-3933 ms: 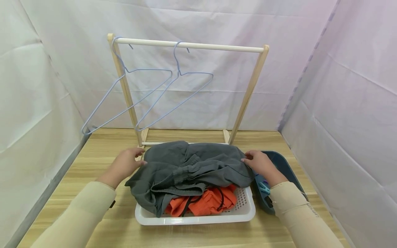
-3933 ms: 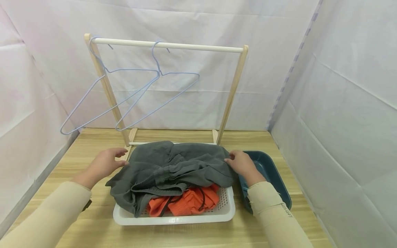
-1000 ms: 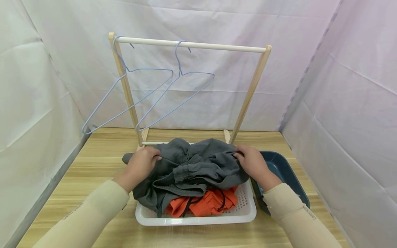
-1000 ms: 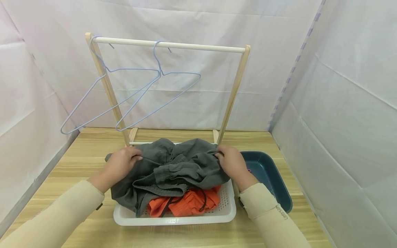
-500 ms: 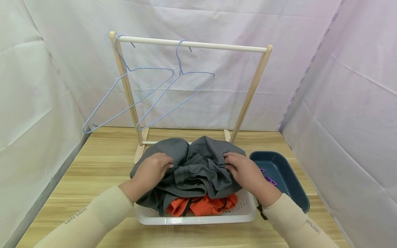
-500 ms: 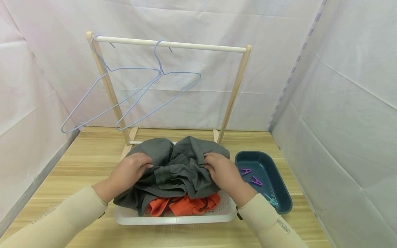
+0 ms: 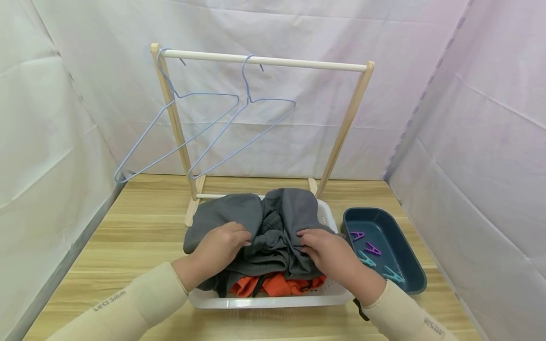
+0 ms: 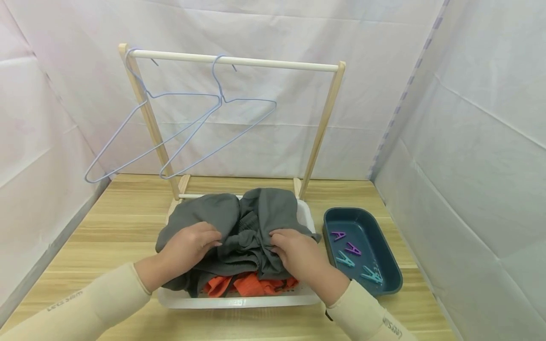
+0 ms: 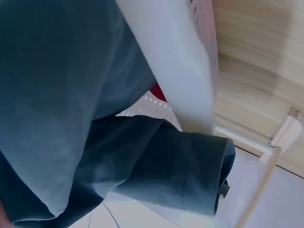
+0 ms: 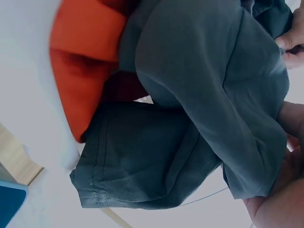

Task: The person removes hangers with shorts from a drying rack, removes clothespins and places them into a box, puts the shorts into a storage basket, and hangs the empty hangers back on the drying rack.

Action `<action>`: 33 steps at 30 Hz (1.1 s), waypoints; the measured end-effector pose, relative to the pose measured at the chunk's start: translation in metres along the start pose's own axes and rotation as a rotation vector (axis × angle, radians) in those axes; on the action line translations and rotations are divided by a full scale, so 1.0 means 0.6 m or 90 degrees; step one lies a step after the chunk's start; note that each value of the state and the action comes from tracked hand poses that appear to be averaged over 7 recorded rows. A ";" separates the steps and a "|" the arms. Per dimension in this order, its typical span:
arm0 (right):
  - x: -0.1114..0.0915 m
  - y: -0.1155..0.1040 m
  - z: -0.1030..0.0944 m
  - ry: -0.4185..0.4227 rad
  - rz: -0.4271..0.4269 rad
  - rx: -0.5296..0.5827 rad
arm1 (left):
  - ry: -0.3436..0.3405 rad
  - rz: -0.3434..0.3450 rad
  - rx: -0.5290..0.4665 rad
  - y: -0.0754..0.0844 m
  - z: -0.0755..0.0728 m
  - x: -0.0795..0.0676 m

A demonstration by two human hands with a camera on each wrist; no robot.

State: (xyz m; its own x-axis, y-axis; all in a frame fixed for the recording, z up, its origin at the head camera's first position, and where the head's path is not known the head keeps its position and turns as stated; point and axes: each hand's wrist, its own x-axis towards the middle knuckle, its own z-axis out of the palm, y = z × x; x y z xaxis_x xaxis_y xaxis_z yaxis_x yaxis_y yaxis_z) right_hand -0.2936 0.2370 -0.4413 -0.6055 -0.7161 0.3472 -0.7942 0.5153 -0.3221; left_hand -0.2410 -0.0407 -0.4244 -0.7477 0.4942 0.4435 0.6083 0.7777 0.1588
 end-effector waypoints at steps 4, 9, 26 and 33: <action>-0.009 -0.007 0.001 0.005 -0.010 -0.008 | 0.001 0.034 -0.001 0.008 0.004 0.001; -0.016 -0.013 0.000 0.010 -0.015 -0.022 | -0.002 0.063 -0.002 0.017 0.009 0.002; -0.028 -0.050 -0.007 -0.030 -0.021 0.014 | -0.032 0.105 -0.008 0.027 0.018 -0.005; -0.028 -0.046 -0.005 -0.021 -0.006 0.022 | -0.049 0.087 -0.008 0.020 0.021 -0.008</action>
State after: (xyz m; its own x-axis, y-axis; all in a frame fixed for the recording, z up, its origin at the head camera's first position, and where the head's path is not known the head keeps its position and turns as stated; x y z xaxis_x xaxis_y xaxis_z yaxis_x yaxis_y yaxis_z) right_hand -0.2619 0.2363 -0.4356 -0.5958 -0.7359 0.3218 -0.7971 0.4927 -0.3491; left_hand -0.2336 -0.0290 -0.4357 -0.6755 0.6239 0.3930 0.7090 0.6961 0.1135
